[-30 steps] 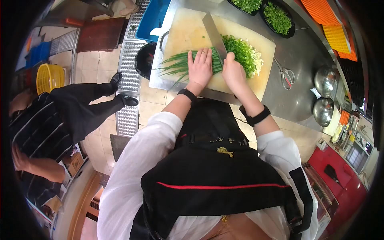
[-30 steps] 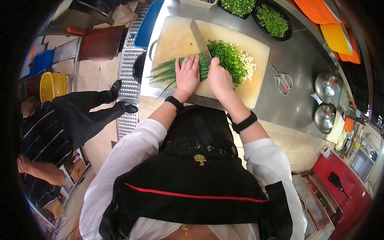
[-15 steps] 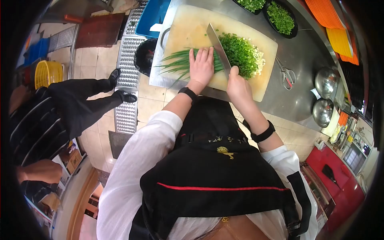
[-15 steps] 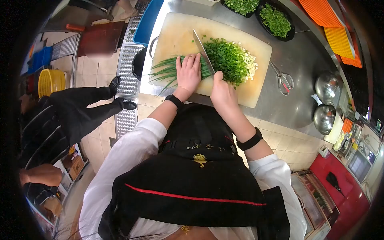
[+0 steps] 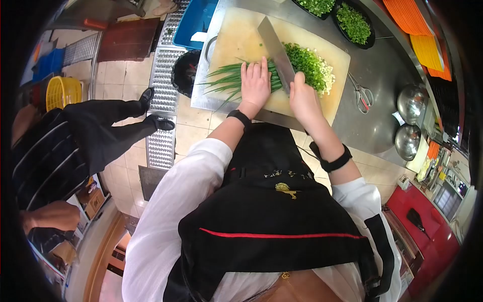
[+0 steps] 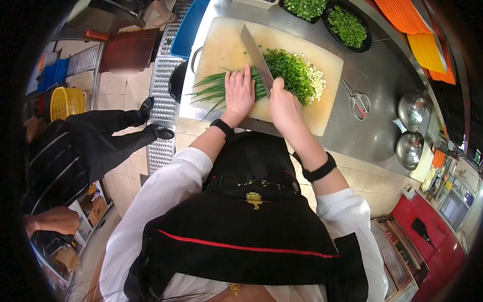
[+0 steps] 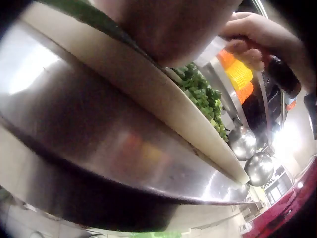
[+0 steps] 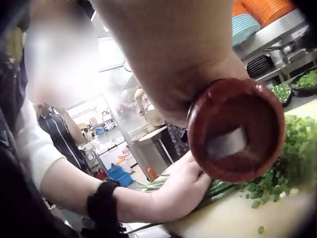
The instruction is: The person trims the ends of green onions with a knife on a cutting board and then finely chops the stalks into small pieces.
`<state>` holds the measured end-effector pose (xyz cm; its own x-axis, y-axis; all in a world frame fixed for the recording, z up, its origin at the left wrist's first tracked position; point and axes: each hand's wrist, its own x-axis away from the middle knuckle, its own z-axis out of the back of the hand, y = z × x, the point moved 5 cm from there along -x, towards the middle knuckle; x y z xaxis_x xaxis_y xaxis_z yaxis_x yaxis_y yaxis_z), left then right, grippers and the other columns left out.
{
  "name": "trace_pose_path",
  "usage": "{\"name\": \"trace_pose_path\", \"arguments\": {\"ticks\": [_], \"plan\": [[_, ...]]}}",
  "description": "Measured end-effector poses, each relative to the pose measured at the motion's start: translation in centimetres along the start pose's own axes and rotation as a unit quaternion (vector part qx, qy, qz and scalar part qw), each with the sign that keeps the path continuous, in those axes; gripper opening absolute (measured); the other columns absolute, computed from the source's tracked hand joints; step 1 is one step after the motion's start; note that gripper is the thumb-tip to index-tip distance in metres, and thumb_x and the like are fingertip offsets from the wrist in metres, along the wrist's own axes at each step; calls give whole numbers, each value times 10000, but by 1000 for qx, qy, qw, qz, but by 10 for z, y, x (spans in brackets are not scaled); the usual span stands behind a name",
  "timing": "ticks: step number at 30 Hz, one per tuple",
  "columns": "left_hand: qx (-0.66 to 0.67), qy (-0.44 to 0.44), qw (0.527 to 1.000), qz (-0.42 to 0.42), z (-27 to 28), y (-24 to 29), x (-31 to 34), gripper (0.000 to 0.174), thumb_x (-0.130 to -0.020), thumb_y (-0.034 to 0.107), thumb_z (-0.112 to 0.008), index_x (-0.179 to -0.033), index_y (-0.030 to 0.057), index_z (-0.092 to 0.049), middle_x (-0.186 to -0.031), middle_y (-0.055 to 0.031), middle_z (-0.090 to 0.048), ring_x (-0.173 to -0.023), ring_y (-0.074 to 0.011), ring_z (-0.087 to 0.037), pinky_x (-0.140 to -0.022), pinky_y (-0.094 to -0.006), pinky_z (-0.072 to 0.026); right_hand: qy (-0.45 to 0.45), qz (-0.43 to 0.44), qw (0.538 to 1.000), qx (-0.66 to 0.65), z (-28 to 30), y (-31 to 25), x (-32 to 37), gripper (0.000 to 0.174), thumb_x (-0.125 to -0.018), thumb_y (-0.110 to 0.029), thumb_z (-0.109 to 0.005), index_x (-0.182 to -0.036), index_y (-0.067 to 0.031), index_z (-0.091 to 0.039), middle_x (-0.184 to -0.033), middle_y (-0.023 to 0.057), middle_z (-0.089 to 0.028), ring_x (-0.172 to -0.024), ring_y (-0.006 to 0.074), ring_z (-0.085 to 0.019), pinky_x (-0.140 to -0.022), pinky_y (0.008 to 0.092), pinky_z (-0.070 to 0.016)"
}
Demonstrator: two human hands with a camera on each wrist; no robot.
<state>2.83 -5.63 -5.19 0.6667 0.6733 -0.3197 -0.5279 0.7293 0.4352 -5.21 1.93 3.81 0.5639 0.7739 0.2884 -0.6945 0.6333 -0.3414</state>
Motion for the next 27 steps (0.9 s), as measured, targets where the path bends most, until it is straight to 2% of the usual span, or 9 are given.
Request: {"name": "trace_pose_path", "arguments": {"ticks": [4,11,13,17,19,20,25,27], "plan": [[-2,0,1000,11,-1,-1,0,428,-837,195,-525,-1216,4,-471,-1081,-137,-505,-1077,-284,-438,-1017,-459,-265,-43,-13,999,7,0,0,21,148,-874,-135,-405,-914,0,-358,-661,267,-584,-647,442,-586,-601,532,-454],[13,-5,1000,9,-1,-1,-1,376,-834,169,-515,-1175,12,-493,-1080,-124,-505,-1075,-280,-437,-1019,-457,-266,-75,-32,996,34,-28,11,18,163,-829,-84,-411,-946,8,-345,-722,278,-596,-705,447,-594,-631,535,-456],[-2,-18,1000,5,-3,-2,-1,371,-824,153,-517,-1168,14,-498,-1085,-127,-501,-1078,-278,-435,-1019,-455,-266,-4,-6,999,39,-36,10,8,155,-902,-149,-413,-914,-12,-342,-594,241,-555,-591,428,-569,-527,520,-436],[-14,-22,1000,-4,-4,-1,0,368,-817,134,-516,-1163,10,-501,-1089,-137,-495,-1078,-297,-429,-1016,-455,-272,24,-5,999,22,-43,6,-19,159,-898,-143,-423,-908,-6,-345,-597,245,-557,-589,427,-570,-517,513,-443],[10,0,1000,5,0,-1,0,364,-815,126,-519,-1156,1,-502,-1092,-155,-487,-1074,-324,-424,-1010,-458,-282,31,19,999,-9,-35,-1,-30,133,-875,-120,-403,-900,2,-357,-672,272,-589,-650,432,-597,-580,526,-467],[11,4,1000,1,1,0,-2,364,-815,126,-519,-1156,1,-502,-1092,-155,-487,-1074,-324,-424,-1010,-458,-282,47,31,998,-13,-33,1,-33,152,-894,-146,-407,-880,-3,-360,-628,259,-581,-611,428,-591,-551,521,-462],[31,16,999,12,0,-2,0,388,-819,136,-530,-1173,-15,-488,-1057,-173,-482,-1056,-347,-416,-995,-452,-298,54,19,998,-7,-2,-8,-3,165,-893,-141,-440,-901,2,-356,-589,254,-546,-581,434,-559,-513,514,-437],[25,16,999,16,-2,-1,1,396,-818,138,-532,-1179,-17,-482,-1044,-174,-484,-1054,-348,-416,-994,-451,-300,27,6,1000,5,3,-8,11,160,-897,-143,-432,-900,-3,-355,-591,254,-544,-582,436,-556,-517,517,-430]]}}
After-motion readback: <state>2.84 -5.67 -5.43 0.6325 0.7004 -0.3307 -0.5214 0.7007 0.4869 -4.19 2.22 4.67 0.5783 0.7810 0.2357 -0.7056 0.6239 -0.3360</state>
